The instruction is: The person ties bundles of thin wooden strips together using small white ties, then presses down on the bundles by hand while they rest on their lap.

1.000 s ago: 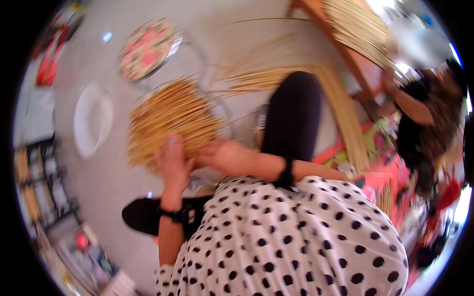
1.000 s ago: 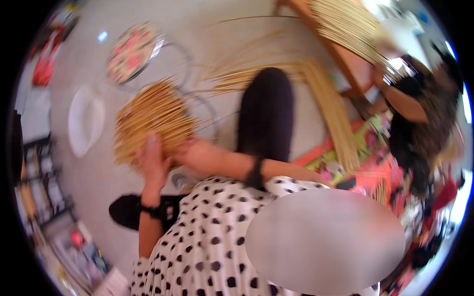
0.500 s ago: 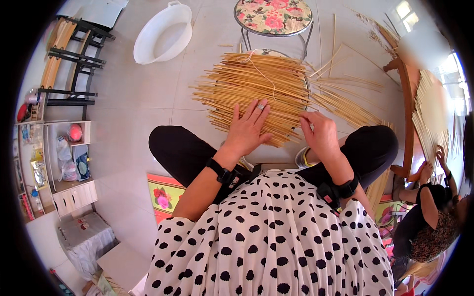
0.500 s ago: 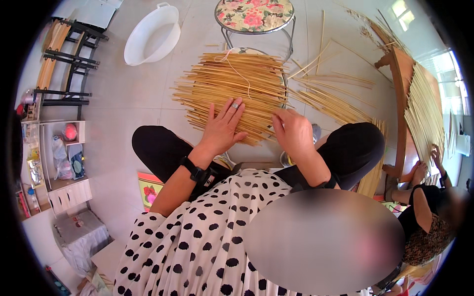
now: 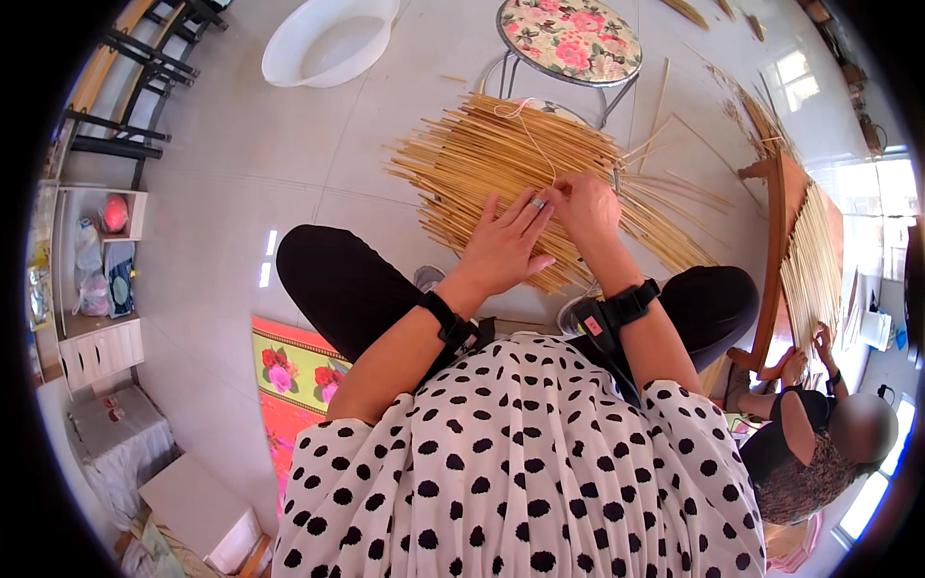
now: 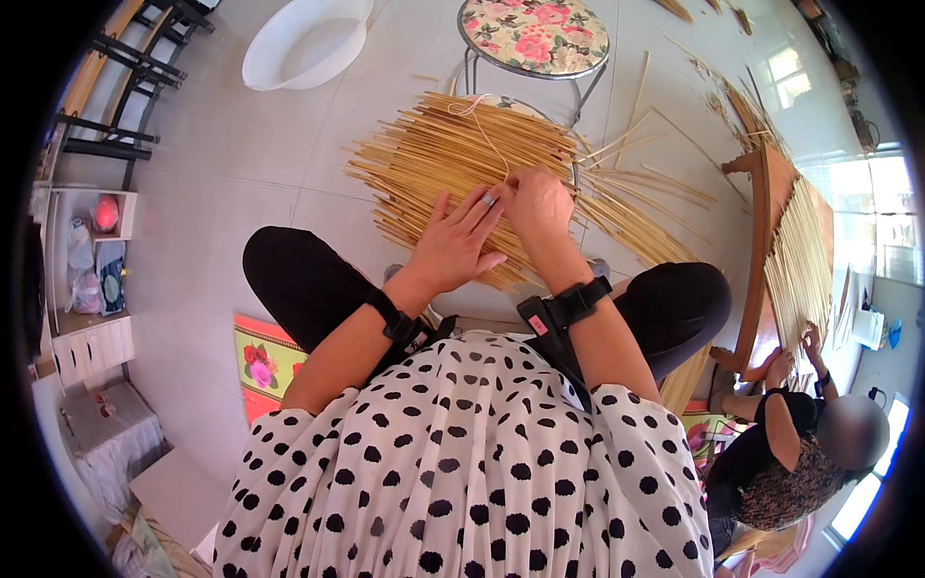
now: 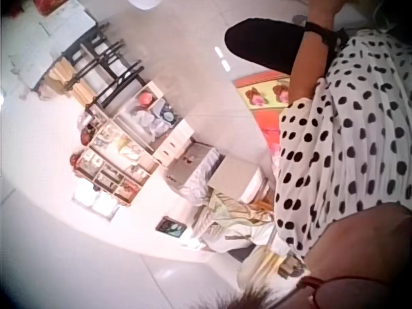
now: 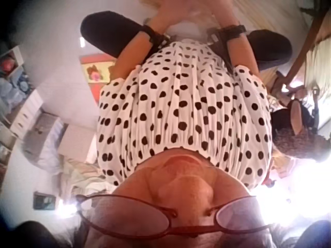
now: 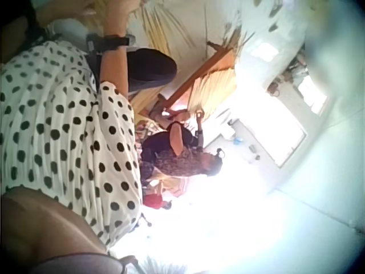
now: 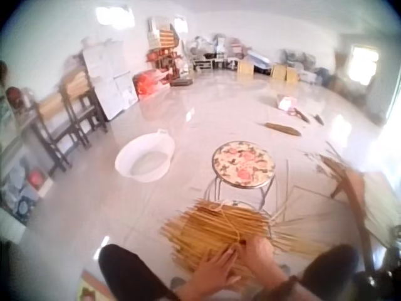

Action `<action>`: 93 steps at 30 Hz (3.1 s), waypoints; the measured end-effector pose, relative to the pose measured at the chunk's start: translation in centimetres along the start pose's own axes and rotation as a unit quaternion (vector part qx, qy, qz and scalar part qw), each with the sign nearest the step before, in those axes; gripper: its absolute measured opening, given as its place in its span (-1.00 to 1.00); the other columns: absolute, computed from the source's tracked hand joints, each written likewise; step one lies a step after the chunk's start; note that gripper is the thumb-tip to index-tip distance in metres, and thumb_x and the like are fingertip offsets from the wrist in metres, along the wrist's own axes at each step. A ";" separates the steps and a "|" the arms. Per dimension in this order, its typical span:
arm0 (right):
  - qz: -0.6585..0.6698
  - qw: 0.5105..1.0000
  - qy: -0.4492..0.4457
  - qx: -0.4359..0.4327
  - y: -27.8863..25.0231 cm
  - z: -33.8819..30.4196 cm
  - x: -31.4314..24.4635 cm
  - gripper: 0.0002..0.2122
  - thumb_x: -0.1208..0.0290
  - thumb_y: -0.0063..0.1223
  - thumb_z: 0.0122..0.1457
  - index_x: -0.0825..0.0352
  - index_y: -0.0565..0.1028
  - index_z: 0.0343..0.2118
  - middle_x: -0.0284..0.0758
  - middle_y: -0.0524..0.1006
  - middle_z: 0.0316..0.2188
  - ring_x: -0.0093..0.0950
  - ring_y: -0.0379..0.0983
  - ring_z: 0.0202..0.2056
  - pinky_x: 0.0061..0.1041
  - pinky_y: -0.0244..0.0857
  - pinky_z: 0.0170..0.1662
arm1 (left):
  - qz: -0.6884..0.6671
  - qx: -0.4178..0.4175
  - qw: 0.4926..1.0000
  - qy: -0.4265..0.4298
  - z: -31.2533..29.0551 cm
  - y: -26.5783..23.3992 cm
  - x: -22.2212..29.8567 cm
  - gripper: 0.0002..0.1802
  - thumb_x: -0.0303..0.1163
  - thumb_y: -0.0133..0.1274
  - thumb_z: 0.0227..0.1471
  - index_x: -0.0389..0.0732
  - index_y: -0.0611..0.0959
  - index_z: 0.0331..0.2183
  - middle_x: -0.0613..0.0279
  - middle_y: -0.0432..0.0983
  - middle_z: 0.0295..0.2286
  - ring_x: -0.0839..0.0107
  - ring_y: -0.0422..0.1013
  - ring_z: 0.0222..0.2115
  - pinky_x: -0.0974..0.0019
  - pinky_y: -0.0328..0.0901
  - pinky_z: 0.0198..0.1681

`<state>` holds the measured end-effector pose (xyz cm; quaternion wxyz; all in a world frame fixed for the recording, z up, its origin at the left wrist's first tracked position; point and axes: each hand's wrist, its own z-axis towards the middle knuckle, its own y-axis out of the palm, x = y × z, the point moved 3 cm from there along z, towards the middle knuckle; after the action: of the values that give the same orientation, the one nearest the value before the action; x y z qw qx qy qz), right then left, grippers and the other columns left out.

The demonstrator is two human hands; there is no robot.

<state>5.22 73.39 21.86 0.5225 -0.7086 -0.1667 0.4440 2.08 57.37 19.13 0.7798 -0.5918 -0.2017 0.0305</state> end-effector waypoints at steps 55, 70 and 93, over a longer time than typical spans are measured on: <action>-0.045 0.990 -0.130 0.024 1.0 1.9 3.2 -0.88 0.34 0.03 0.22 0.28 0.43 -0.31 -0.16 0.53 -0.27 -0.06 0.52 -0.28 -0.09 0.40 -0.26 | -0.076 0.035 0.996 -0.029 0.7 -1.4 -0.1 -0.48 -0.20 0.14 0.06 -0.14 0.54 0.06 0.22 0.39 -0.06 0.28 0.27 0.06 0.01 0.14 0.09; 0.084 0.953 -0.278 0.081 -1.4 -6.9 -0.3 -0.86 0.63 0.11 0.07 0.33 0.51 -0.28 -0.26 0.54 -0.25 -0.17 0.47 -0.21 -0.31 0.38 -0.13 | -0.031 -0.050 0.996 -0.061 -5.2 -4.4 -1.6 -0.17 -0.10 0.28 -0.07 -0.20 0.40 0.19 0.14 0.19 0.24 0.16 0.07 0.30 -0.20 0.05 0.25; -0.135 0.977 -0.160 0.039 5.0 -0.6 -2.7 -0.47 0.03 -0.04 0.25 0.00 0.31 0.27 -0.35 0.17 0.36 -0.18 -0.08 0.40 0.33 -0.33 0.30 | 0.026 -0.076 0.990 -0.113 -6.5 -2.6 -2.0 0.02 0.13 0.21 -0.06 -0.15 0.23 0.30 0.17 0.02 0.33 0.21 -0.11 0.37 -0.31 -0.18 0.30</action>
<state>3.09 69.14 18.71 0.5713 -0.5784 -0.3252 0.4830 1.98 50.13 19.60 0.7039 -0.6469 -0.2752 0.1021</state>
